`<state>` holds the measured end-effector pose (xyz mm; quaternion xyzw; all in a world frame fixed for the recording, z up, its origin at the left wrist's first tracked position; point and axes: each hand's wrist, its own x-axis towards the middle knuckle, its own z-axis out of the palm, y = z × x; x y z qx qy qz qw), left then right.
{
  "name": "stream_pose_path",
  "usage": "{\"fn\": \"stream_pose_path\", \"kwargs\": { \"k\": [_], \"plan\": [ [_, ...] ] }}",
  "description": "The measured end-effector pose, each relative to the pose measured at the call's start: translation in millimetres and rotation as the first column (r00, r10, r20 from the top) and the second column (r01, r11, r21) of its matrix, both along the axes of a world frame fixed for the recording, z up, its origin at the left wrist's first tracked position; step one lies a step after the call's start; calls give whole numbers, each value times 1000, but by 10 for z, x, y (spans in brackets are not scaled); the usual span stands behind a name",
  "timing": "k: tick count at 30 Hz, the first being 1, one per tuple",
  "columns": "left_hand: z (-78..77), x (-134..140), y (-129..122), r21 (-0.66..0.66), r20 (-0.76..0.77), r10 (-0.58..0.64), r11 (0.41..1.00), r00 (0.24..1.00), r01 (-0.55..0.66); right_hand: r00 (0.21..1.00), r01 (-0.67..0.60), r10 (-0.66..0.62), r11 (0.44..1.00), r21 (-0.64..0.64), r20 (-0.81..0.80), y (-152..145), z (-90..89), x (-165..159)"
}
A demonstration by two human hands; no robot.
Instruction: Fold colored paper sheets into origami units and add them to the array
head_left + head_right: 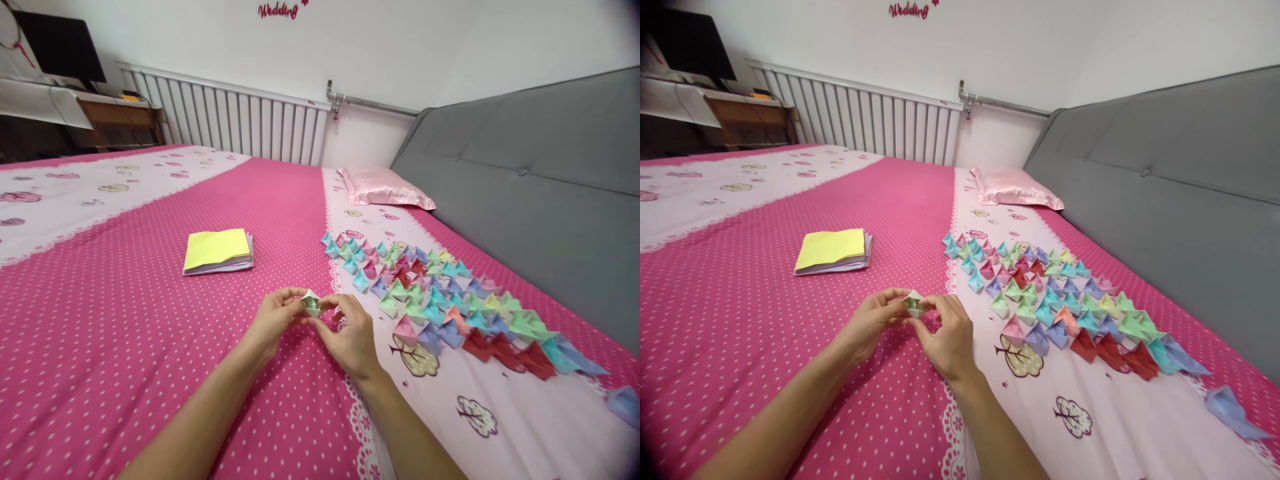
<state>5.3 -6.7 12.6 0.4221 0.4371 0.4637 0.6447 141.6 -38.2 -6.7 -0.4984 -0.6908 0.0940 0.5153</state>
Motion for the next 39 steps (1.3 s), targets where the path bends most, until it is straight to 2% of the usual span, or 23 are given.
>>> {"fn": "stream_pose_path", "kwargs": {
  "k": [6,16,26,35,39],
  "plan": [
    [-28,-5,14,7,25,-46,999,999,45,999,12,-12,1000,3,44,-2,4,-1],
    [-42,-7,21,20,45,-41,999,998,40,994,61,-63,998,27,92,-16,15,3],
    [-41,-8,15,44,5,-54,998,999,53,995,38,-40,999,25,91,-9,7,8],
    [-58,-10,13,33,37,-59,998,998,58,995,10,-8,1000,-12,97,-30,42,0],
    [-85,1,29,100,-7,-37,994,999,38,995,-18,21,999,-32,98,-55,80,14]
  ]
}}
